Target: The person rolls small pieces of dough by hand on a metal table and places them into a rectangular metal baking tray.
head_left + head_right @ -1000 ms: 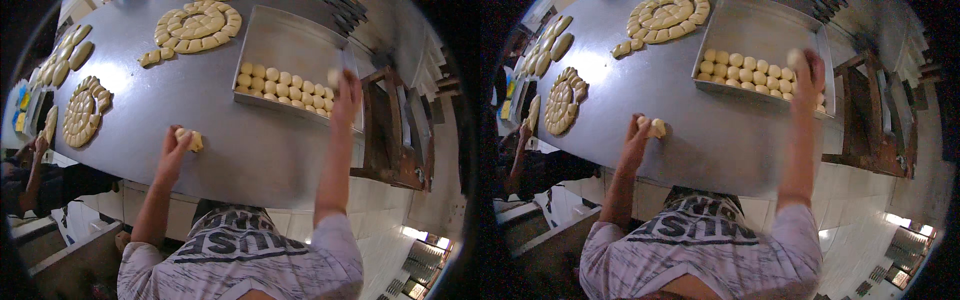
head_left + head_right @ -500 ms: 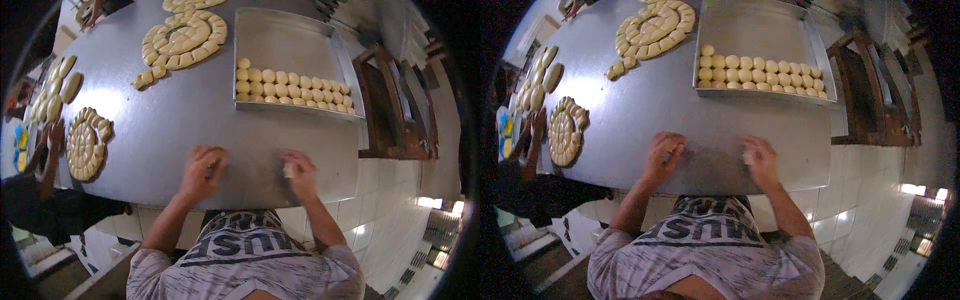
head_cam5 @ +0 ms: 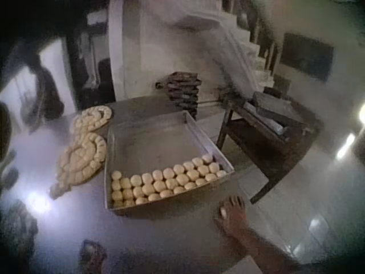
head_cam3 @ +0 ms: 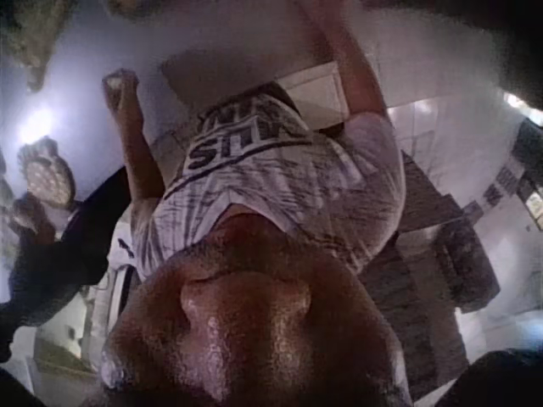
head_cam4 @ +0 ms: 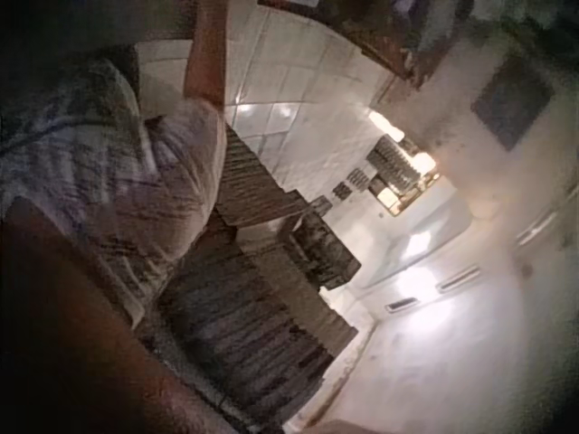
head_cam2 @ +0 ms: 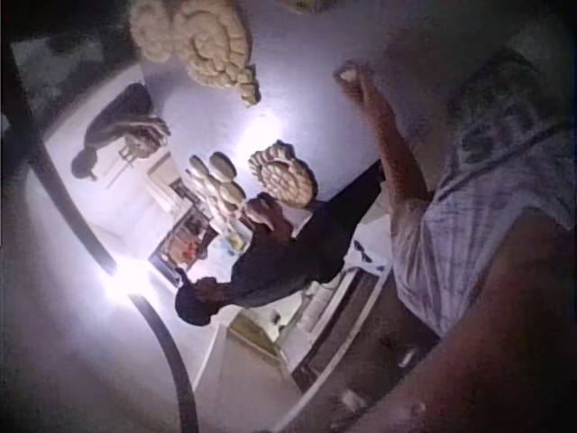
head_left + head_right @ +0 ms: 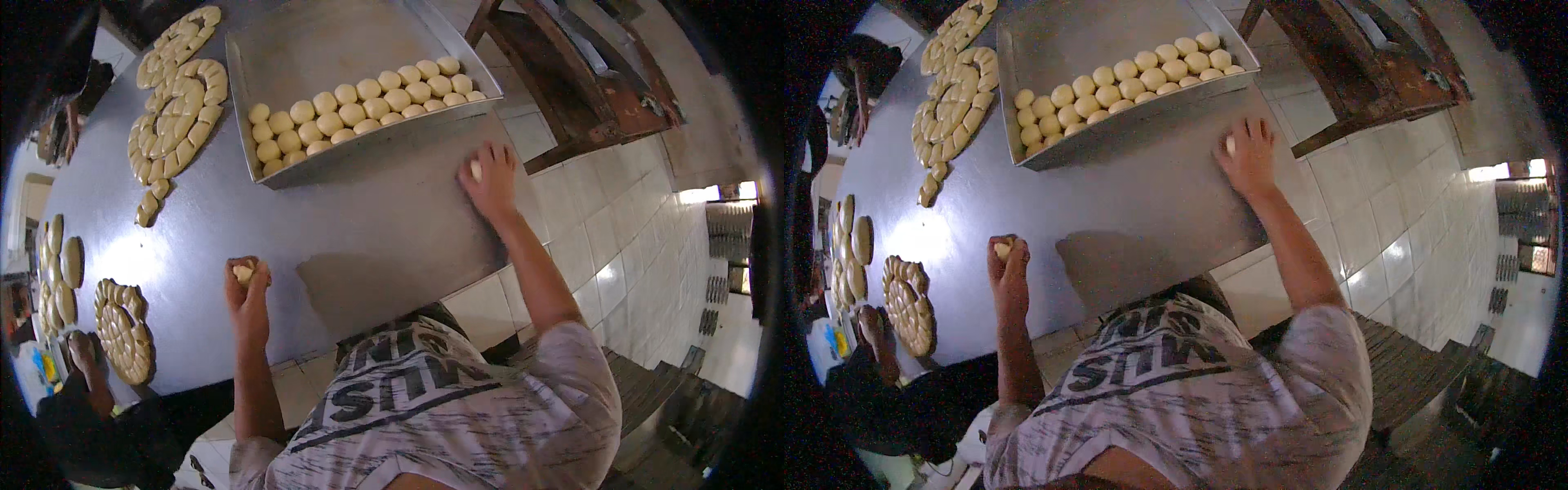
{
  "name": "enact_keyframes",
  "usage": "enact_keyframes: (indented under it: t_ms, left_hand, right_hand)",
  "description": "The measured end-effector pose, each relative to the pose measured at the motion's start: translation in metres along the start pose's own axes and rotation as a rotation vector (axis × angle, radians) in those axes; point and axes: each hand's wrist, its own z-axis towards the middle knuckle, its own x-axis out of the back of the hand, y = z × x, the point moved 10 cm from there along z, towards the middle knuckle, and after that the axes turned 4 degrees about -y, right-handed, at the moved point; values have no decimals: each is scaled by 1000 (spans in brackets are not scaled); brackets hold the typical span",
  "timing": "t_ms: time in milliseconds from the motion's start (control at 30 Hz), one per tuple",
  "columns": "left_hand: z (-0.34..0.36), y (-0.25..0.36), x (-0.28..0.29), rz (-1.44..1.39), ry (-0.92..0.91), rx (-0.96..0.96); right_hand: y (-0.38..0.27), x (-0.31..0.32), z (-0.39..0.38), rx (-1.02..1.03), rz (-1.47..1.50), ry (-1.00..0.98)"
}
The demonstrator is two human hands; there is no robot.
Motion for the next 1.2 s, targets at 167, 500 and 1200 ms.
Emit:
enact_keyframes:
  t_ms: [167,500,1200]
  left_hand:
    - [-1,-22,-31,577,-41,-55]
    - [34,28,61,959,349,-485]
    - [173,42,163,320,104,-244]
  right_hand:
    - [-80,-35,18,154,418,-111]
    - [-51,-4,4,156,249,-97]
    - [-251,-32,105,-232,1067,-481]
